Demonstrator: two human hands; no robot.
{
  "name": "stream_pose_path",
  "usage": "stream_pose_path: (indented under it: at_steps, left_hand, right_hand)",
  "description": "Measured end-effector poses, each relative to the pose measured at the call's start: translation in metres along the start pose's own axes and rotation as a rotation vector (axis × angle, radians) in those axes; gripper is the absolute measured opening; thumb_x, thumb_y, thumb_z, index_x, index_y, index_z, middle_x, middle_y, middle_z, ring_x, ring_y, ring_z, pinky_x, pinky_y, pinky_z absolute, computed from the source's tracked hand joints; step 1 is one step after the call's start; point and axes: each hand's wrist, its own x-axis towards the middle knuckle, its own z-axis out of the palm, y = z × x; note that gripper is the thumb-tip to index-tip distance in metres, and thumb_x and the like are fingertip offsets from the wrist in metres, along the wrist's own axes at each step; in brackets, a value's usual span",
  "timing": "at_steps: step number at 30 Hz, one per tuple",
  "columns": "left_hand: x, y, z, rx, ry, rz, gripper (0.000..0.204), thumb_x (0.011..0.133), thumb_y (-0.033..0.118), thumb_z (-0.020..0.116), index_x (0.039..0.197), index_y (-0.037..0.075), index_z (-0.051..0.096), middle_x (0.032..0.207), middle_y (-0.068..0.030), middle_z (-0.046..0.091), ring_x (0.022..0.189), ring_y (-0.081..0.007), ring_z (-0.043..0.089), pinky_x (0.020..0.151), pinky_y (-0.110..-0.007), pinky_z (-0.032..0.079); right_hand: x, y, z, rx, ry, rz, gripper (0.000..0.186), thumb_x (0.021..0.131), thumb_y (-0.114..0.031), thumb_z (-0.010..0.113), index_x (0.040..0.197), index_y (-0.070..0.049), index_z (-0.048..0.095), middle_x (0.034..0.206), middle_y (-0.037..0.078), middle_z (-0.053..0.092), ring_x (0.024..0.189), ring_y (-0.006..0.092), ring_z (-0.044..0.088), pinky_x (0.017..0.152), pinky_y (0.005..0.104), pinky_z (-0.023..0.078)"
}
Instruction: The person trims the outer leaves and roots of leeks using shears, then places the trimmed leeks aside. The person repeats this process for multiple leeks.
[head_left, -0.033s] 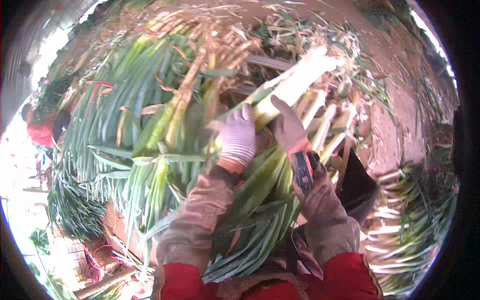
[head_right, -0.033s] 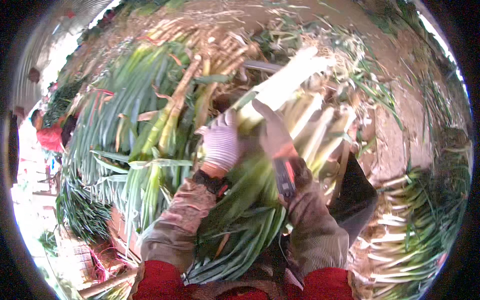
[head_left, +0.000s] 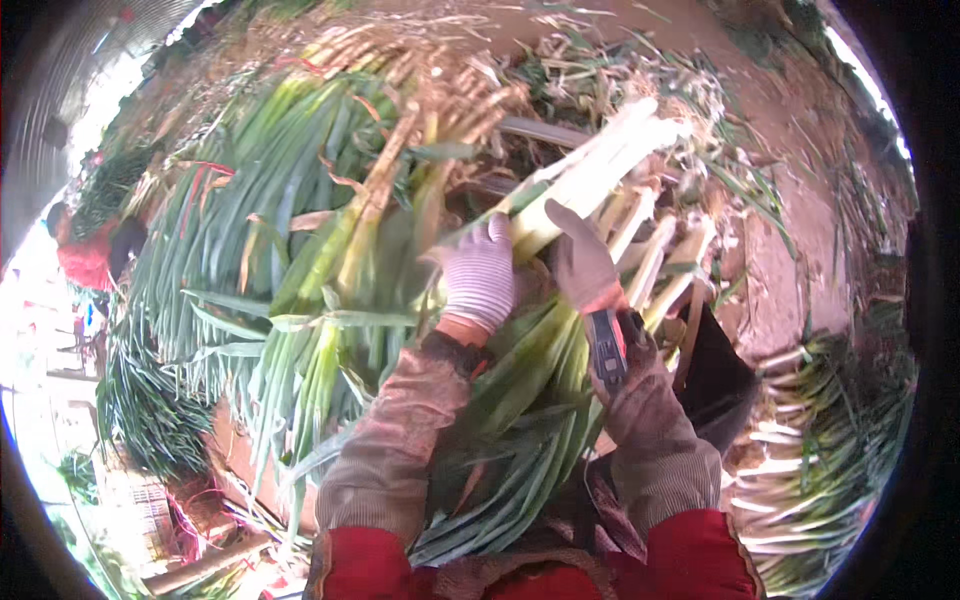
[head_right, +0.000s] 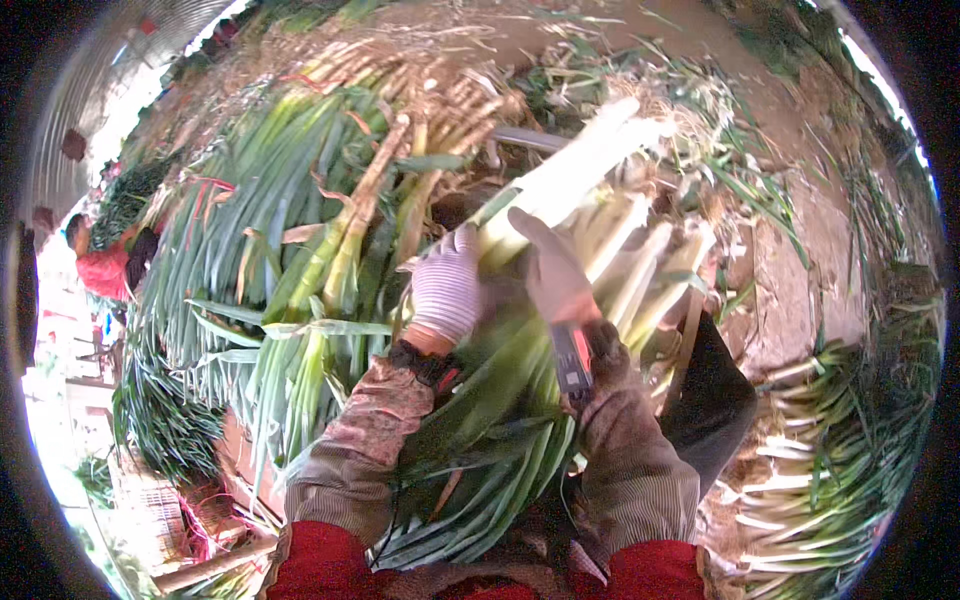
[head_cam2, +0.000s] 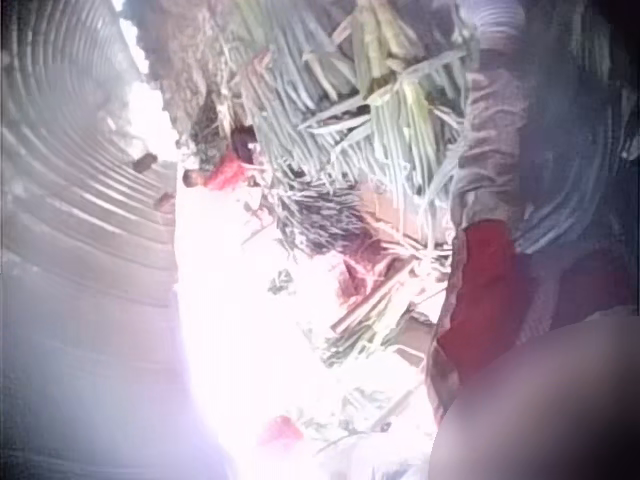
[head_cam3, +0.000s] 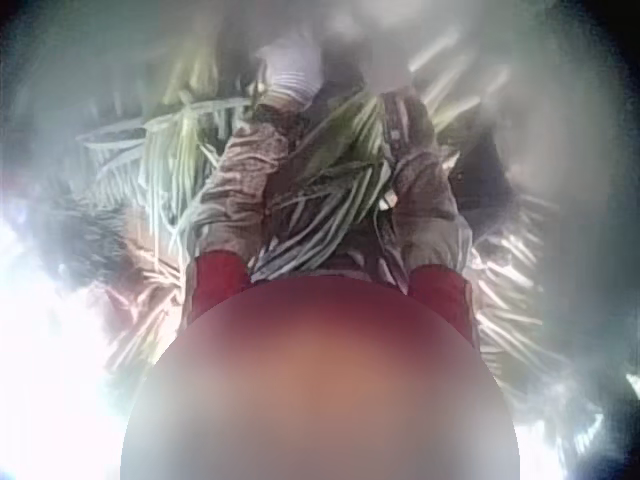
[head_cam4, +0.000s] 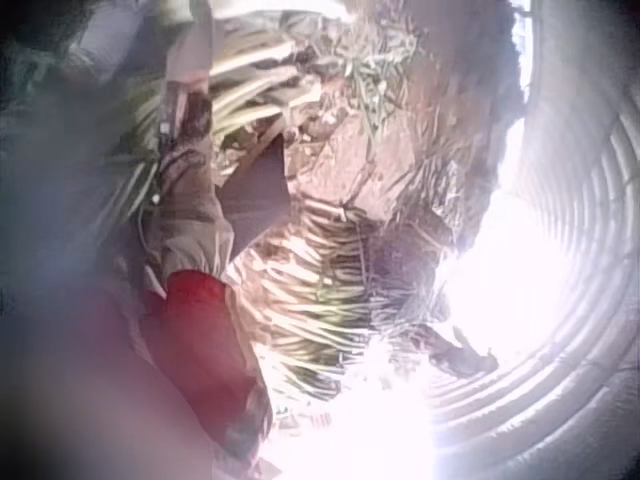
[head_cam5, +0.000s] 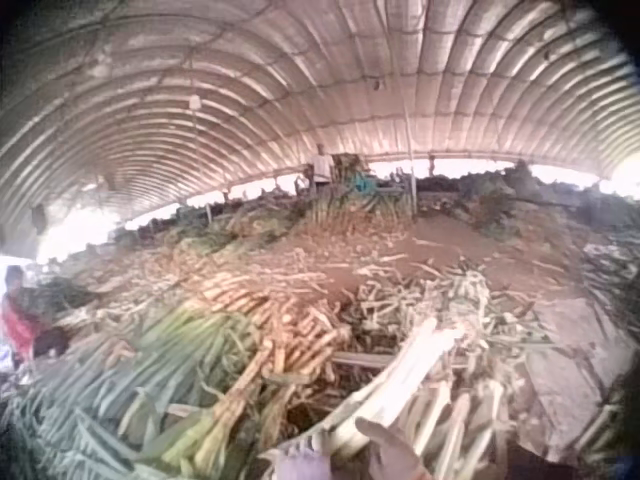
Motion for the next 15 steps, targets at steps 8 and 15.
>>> stream_pose_path:
  at_steps: [8,15]
  left_hand:
    - [0.020,-0.050,-0.056,-0.579,0.210,-0.095,0.062,0.067,0.021,0.081,0.120,0.001,0.059,0.105,-0.0190,0.072,0.091,-0.0348,0.071,0.086,-0.040,0.057]
    - [-0.007,-0.025,-0.034,-0.459,0.292,0.123,0.069,0.066,0.023,0.083,0.126,0.006,0.055,0.102,-0.0186,0.068,0.089,-0.0398,0.069,0.080,-0.044,0.057]
  right_hand:
    - [-0.035,-0.064,-0.012,-0.465,0.254,0.057,0.038,0.090,-0.034,0.076,0.114,-0.005,0.069,0.095,0.009,0.072,0.079,0.0134,0.069,0.076,0.0274,0.056]
    - [-0.048,-0.062,0.044,-0.676,-0.144,-0.160,0.060,0.085,-0.054,0.076,0.120,-0.006,0.070,0.112,0.012,0.071,0.104,0.0231,0.067,0.094,0.0355,0.053]
